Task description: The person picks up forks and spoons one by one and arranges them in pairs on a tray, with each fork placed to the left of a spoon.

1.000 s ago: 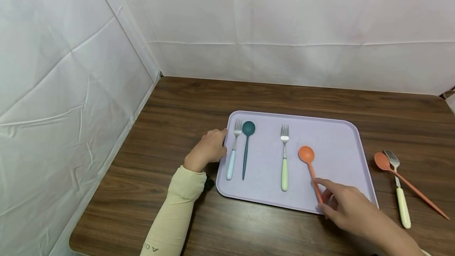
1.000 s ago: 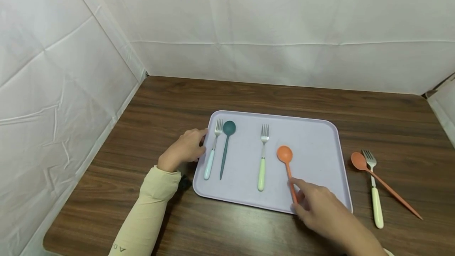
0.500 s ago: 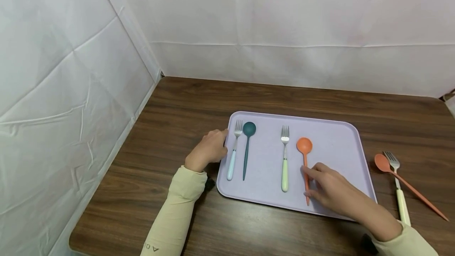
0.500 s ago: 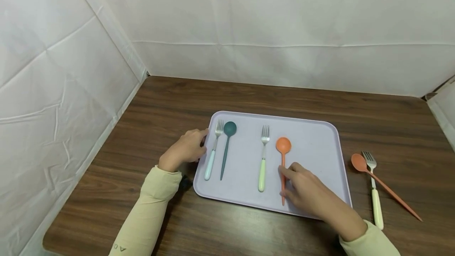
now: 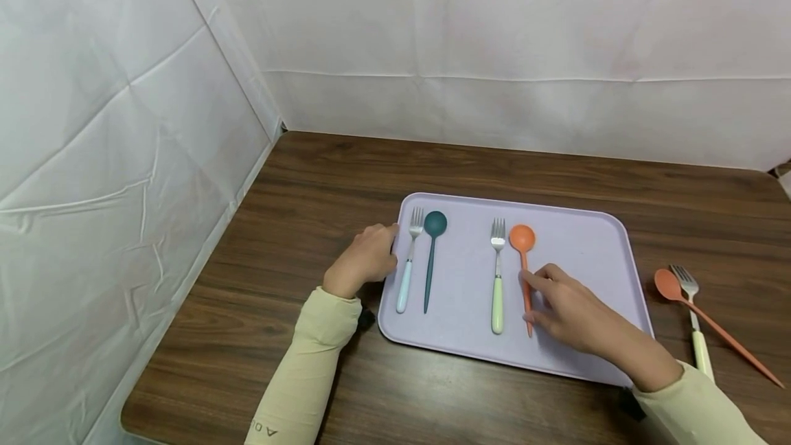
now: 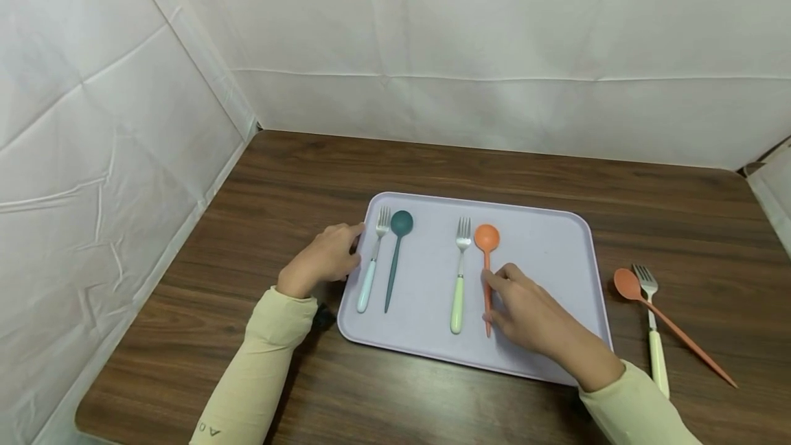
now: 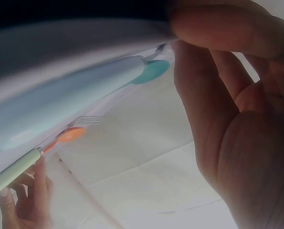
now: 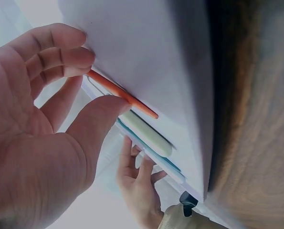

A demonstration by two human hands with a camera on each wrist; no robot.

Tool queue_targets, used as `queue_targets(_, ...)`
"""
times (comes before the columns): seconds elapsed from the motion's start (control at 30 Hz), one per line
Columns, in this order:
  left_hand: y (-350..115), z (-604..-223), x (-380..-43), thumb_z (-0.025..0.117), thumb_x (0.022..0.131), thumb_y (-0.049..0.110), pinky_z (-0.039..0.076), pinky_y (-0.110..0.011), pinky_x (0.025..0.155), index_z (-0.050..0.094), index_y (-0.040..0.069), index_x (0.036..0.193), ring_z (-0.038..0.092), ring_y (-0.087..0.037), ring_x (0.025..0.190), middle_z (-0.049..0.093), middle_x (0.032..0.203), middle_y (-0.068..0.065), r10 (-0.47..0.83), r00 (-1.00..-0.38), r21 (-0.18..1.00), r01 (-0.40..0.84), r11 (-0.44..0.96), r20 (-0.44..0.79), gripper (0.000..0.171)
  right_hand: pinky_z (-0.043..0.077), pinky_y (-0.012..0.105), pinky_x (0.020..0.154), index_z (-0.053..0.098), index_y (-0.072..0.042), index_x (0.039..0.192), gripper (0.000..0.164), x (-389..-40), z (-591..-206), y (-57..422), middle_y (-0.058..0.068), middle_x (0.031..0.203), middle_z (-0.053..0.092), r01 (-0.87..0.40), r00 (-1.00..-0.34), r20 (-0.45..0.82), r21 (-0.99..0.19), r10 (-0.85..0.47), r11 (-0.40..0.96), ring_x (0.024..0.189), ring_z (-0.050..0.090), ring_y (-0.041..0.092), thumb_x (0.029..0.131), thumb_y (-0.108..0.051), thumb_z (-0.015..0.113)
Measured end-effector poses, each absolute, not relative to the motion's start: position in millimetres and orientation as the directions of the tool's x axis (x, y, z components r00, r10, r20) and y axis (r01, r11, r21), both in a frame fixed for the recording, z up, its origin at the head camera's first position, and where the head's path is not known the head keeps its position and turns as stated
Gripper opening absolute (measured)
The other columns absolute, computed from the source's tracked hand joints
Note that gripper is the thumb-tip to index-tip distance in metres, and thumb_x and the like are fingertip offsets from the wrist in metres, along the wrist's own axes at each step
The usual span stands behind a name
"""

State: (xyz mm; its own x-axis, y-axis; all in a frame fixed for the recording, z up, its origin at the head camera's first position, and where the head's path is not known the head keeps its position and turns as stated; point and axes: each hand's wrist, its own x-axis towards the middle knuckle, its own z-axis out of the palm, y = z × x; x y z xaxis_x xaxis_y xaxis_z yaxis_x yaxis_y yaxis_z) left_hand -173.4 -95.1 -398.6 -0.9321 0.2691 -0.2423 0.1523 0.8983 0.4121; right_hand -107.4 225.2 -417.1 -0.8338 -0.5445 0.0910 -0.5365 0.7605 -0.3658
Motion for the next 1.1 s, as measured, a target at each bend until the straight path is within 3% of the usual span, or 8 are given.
queue_targets(0.4, -94.0, -399.7, -175.7, 0.054, 0.088, 0.007, 0.042, -0.042, 0.089, 0.038, 0.004, 0.142, 0.048, -0.028, 0.111, 0.048, 0.129, -0.019, 0.265, -0.933, 0.409, 0.148, 0.900, -0.244, 0.056, 0.039, 0.026, 0.058, 0.053, 0.008, 0.126, 0.062, -112.1, -416.7, 223.9, 0.010, 0.101, 0.053, -0.490, -0.856, 0.044, -0.385, -0.515, 0.782, 0.073, 0.046, 0.014, 0.074, -0.015, 0.078)
queue_targets(0.6, -95.2, -400.2, -175.5, 0.054, 0.089, 0.006, 0.044, -0.040, 0.085, 0.037, 0.003, 0.142, 0.050, -0.026, 0.104, 0.047, 0.129, -0.020, 0.262, -0.929, 0.421, 0.135, 0.897, -0.260, 0.056, 0.041, 0.026, 0.059, 0.054, 0.007, 0.125, 0.056, -111.7, -420.7, 224.7, 0.008, 0.098, 0.055, -0.517, -0.848, 0.112, -0.396, -0.518, 0.759, 0.073, 0.048, 0.013, 0.078, -0.016, 0.075)
queue_targets(1.1, -101.3, -403.3, -174.2, 0.054, 0.088, 0.006, 0.042, -0.042, 0.088, 0.039, 0.003, 0.140, 0.049, -0.028, 0.108, 0.050, 0.126, -0.019, 0.261, -0.934, 0.410, 0.144, 0.901, -0.244, 0.055, 0.042, 0.028, 0.058, 0.060, 0.003, 0.118, 0.048, -98.4, -424.5, 234.4, 0.000, 0.090, 0.056, -0.534, -0.845, 0.200, -0.353, -0.495, 0.768, 0.072, 0.050, 0.010, 0.078, -0.020, 0.074)
